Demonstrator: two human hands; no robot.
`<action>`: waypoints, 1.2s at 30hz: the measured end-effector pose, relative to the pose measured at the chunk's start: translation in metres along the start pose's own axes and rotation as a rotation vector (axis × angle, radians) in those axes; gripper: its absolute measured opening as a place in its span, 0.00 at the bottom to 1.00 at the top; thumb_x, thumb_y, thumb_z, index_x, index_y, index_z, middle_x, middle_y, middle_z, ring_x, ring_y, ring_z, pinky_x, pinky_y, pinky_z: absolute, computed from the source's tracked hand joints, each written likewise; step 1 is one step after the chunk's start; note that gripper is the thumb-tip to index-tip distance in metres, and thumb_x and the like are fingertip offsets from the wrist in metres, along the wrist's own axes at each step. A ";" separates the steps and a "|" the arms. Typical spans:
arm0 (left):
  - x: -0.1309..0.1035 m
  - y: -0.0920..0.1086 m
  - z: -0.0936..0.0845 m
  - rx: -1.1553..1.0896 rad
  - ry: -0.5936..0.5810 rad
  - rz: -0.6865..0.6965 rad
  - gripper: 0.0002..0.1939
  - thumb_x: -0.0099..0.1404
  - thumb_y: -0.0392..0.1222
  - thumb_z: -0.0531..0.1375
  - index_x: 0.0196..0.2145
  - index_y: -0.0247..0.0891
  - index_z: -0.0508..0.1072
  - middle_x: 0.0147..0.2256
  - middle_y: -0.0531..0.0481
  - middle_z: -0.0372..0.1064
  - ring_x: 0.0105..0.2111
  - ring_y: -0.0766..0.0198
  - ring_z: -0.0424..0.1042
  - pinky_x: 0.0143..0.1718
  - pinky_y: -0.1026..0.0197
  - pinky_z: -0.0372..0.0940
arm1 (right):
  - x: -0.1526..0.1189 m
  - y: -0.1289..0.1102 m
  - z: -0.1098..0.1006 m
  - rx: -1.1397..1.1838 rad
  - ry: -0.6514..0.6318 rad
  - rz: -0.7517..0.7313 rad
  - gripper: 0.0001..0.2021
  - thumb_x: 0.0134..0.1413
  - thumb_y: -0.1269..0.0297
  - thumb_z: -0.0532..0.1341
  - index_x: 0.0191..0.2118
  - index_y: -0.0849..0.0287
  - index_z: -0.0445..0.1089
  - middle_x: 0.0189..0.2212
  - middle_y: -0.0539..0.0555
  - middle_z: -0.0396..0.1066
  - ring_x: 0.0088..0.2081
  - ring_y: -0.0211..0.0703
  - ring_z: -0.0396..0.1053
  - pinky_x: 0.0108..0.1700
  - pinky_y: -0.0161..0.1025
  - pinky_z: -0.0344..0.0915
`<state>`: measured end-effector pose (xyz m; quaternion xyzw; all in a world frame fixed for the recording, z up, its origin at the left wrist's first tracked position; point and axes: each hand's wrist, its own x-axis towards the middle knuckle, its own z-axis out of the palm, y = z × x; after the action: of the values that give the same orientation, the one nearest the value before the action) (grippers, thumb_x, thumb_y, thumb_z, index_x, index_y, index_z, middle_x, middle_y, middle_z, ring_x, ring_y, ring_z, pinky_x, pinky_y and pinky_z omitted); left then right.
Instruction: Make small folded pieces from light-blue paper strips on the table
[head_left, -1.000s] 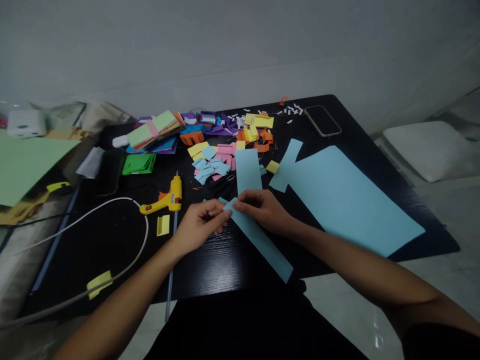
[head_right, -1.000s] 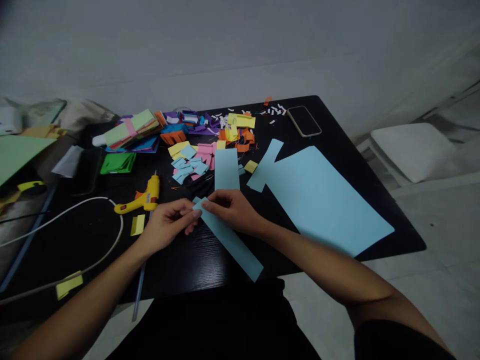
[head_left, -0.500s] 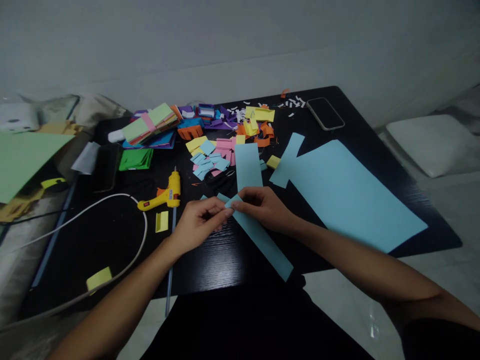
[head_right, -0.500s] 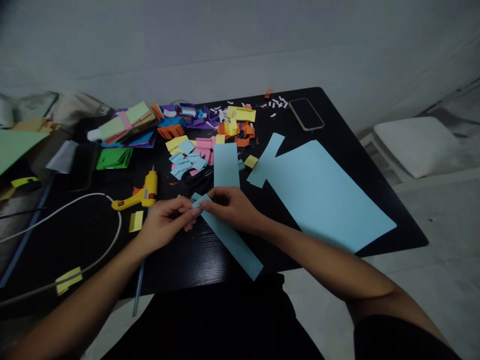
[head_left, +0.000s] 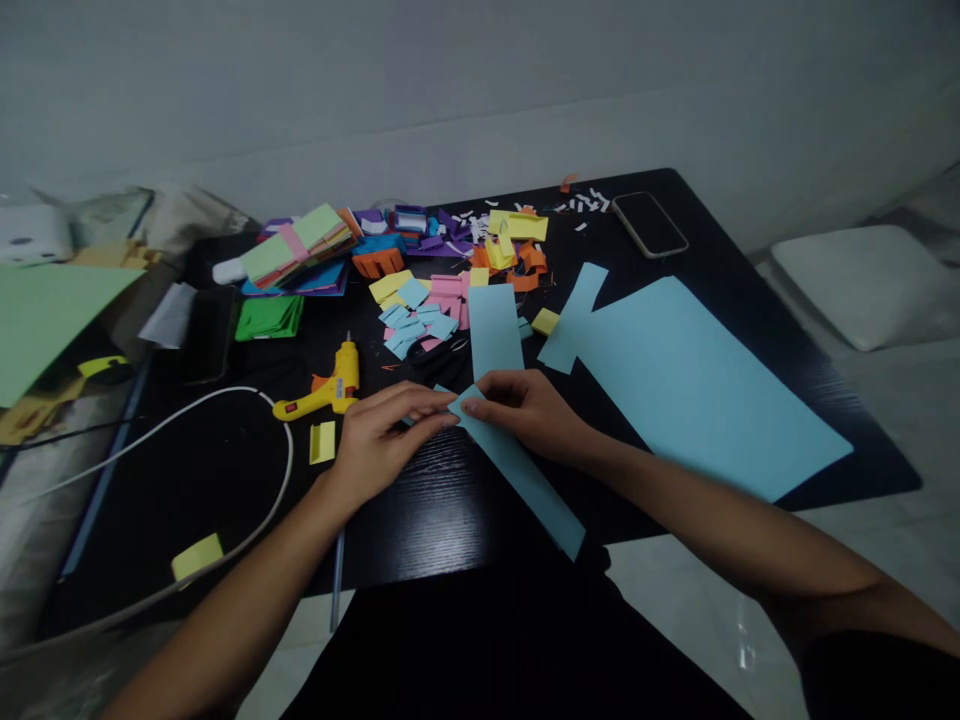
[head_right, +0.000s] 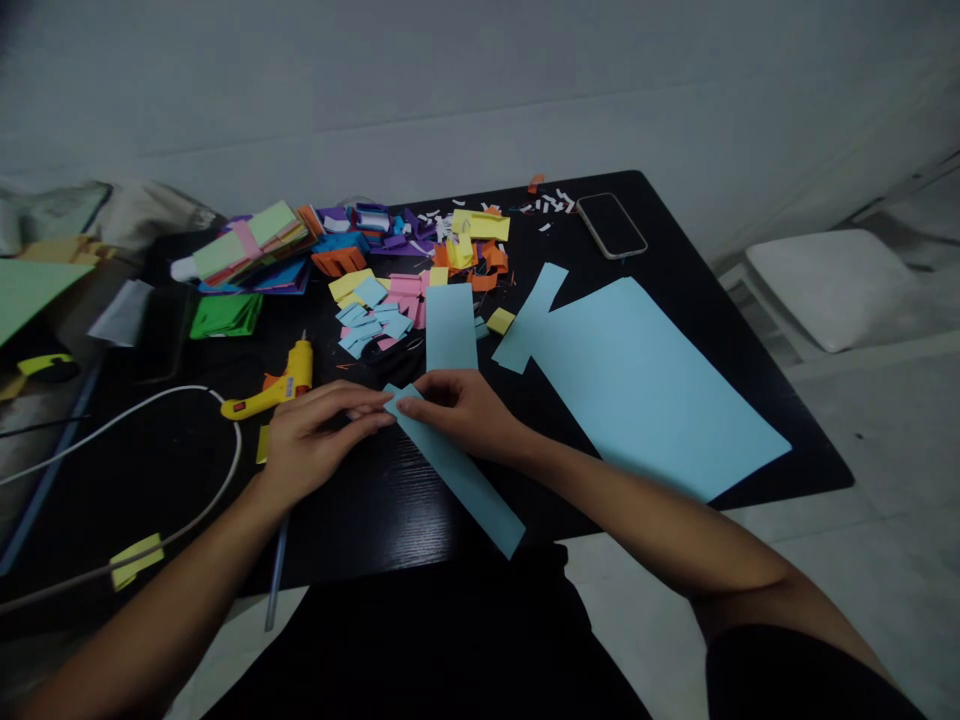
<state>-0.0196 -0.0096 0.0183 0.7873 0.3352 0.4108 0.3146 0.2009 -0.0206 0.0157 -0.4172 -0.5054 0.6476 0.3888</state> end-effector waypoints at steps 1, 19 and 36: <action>0.000 0.000 0.000 0.000 0.001 0.003 0.12 0.64 0.35 0.71 0.46 0.43 0.84 0.35 0.49 0.80 0.32 0.66 0.76 0.34 0.65 0.71 | 0.000 0.000 0.000 -0.002 -0.003 -0.003 0.12 0.54 0.55 0.71 0.32 0.59 0.76 0.27 0.49 0.73 0.29 0.36 0.67 0.33 0.35 0.64; 0.000 -0.001 0.003 0.005 0.008 0.052 0.10 0.65 0.35 0.70 0.45 0.41 0.83 0.34 0.50 0.80 0.31 0.67 0.77 0.31 0.66 0.72 | -0.001 0.003 0.001 0.048 -0.034 0.019 0.14 0.53 0.53 0.72 0.32 0.60 0.76 0.26 0.49 0.75 0.29 0.36 0.69 0.33 0.35 0.66; 0.000 0.000 0.005 0.005 0.011 0.028 0.11 0.63 0.33 0.71 0.44 0.38 0.83 0.32 0.52 0.77 0.30 0.69 0.74 0.32 0.68 0.70 | 0.000 0.002 0.001 0.049 -0.030 0.017 0.13 0.53 0.55 0.72 0.31 0.60 0.76 0.26 0.49 0.75 0.29 0.35 0.69 0.32 0.34 0.64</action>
<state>-0.0155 -0.0105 0.0162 0.7905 0.3270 0.4187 0.3048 0.1997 -0.0217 0.0135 -0.4021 -0.4914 0.6692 0.3861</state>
